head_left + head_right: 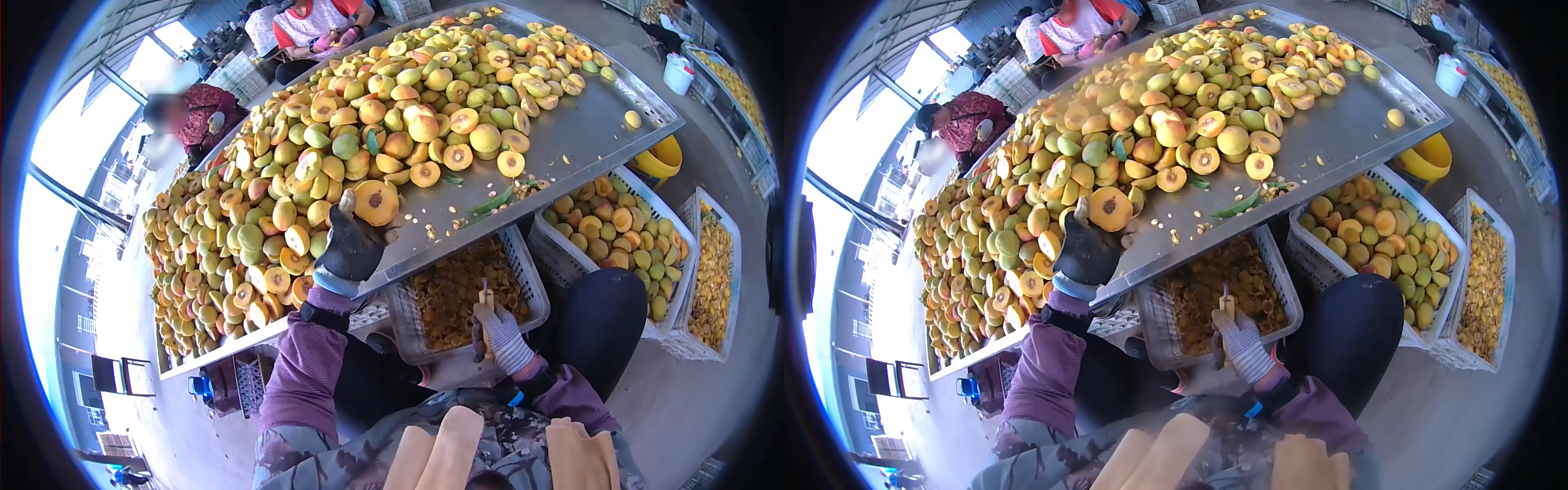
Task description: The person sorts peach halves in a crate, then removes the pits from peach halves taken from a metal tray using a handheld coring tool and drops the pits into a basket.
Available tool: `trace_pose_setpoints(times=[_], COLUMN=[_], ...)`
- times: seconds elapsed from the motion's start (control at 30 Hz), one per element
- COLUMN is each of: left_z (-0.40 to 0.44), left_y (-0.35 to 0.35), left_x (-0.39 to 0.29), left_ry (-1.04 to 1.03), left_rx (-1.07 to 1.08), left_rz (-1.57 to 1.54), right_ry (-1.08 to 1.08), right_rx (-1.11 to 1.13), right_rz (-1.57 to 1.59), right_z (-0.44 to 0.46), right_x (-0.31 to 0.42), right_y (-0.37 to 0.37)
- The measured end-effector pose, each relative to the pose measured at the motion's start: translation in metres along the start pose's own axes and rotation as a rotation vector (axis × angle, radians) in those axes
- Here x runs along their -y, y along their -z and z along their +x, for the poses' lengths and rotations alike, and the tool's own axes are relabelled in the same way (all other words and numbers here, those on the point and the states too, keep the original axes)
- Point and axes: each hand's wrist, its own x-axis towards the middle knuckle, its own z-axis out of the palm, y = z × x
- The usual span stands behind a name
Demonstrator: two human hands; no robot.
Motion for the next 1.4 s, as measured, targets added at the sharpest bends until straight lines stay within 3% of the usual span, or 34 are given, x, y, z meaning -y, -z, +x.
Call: trace_pose_setpoints(times=[0.03, 0.1, 0.23, 0.3, 0.43, 0.47, 0.53, 0.63, 0.67, 0.7, 0.77, 0.8, 0.83, 0.9, 0.97, 1.03, 1.07, 1.3, 1.4], left_z=[-0.004, -0.013, -0.019, -0.015, -0.007, -0.007, -0.005, 0.0, 0.005, 0.003, -0.004, -0.009, -0.009, -0.007, -0.006, -0.014, -0.013, -0.007, 0.002], left_y=[0.006, 0.008, 0.004, 0.012, 0.024, 0.028, 0.041, 0.048, 0.052, 0.059, 0.066, 0.065, 0.063, 0.066, 0.063, 0.059, 0.059, 0.054, 0.075], left_x=[0.003, -0.006, -0.007, 0.002, 0.009, 0.016, 0.033, 0.031, 0.041, 0.05, 0.055, 0.053, 0.054, 0.058, 0.054, 0.05, 0.052, 0.048, 0.079], left_ry=[-0.074, 0.038, 0.043, 0.079, 0.082, 0.076, -0.081, 0.167, 0.096, 0.026, -0.177, -0.309, -0.328, -0.256, -0.287, -0.529, -0.574, -0.279, -0.106], left_rx=[-0.009, 0.011, -0.053, -0.034, -0.004, -0.03, -0.073, -0.001, -0.028, 0.022, 0.059, 0.037, 0.014, 0.039, 0.06, 0.02, 0.014, 0.034, -0.003], left_rz=[0.054, -0.196, -0.295, -0.356, -0.301, -0.289, 0.079, -0.317, -0.19, 0.215, 0.952, 1.285, 1.219, 1.039, 1.199, 1.752, 1.827, 1.324, 0.537], right_ry=[0.049, 0.161, 0.405, 0.395, 0.967, 0.998, 1.002, 0.924, 0.981, 1.036, 0.944, 0.642, 0.439, 0.314, 0.302, 0.314, 0.34, 0.396, 0.389], right_rx=[0.017, 0.048, 0.02, 0.085, 0.031, 0.029, 0.011, -0.088, -0.083, -0.085, -0.014, 0.042, 0.098, 0.121, 0.137, 0.153, 0.158, 0.174, 0.152], right_rz=[-0.024, -0.079, -0.328, -0.485, -1.099, -1.162, -1.216, -1.137, -1.135, -1.133, -1.091, -0.966, -0.752, -0.596, -0.575, -0.586, -0.609, -0.614, -0.605], right_z=[-0.003, -0.006, -0.013, -0.018, 0.043, 0.06, 0.093, 0.136, 0.137, 0.136, 0.133, 0.132, 0.125, 0.134, 0.138, 0.138, 0.134, 0.135, 0.127], right_x=[0.005, 0.016, 0.067, 0.112, 0.149, 0.155, 0.154, 0.131, 0.128, 0.125, 0.132, 0.137, 0.145, 0.144, 0.144, 0.144, 0.146, 0.14, 0.143], right_y=[-0.003, -0.008, -0.04, -0.062, -0.078, -0.081, -0.081, -0.068, -0.069, -0.069, -0.072, -0.071, -0.075, -0.065, -0.061, -0.062, -0.063, -0.056, -0.063])
